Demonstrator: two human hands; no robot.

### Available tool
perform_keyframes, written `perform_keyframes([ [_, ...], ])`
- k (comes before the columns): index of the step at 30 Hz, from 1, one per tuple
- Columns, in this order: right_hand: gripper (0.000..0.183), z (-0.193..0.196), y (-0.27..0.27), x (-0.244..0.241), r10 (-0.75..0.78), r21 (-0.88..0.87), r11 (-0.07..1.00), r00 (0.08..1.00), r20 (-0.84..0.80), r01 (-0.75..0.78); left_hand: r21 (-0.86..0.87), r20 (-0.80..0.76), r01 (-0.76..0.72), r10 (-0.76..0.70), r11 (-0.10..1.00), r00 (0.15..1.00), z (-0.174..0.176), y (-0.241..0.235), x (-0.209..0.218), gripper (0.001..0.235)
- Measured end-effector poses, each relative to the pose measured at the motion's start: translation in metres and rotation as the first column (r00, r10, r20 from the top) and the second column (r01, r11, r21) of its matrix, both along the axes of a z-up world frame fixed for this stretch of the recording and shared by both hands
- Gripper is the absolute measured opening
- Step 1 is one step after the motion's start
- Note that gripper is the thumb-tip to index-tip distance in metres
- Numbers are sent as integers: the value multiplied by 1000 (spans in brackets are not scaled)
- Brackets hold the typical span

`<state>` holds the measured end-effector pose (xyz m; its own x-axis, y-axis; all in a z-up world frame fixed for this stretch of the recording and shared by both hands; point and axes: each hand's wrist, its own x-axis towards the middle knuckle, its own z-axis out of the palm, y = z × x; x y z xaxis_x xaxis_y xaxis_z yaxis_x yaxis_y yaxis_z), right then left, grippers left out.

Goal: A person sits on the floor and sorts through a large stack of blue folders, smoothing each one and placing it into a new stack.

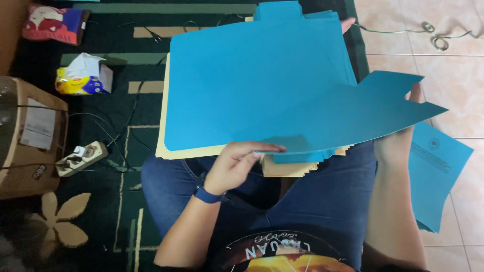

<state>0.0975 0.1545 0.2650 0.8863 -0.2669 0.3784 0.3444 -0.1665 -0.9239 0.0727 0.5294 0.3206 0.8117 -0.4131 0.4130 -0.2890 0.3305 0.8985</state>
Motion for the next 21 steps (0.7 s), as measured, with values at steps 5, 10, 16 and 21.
perform_keyframes([
  [5,63,11,-1,24,95,-106,991,990,107,-84,-99,-157,-309,292,946,943,-41,33,30,21],
  [10,55,13,-2,66,71,-255,964,997,-32,-77,-256,-271,-489,424,834,864,3,41,79,17],
  [16,48,14,24,115,40,-410,910,998,-51,-57,-229,-250,-605,554,763,794,-48,48,167,23],
  [21,54,-17,53,135,-325,-963,255,931,-168,-85,510,-16,-735,859,447,511,-122,31,200,57],
])
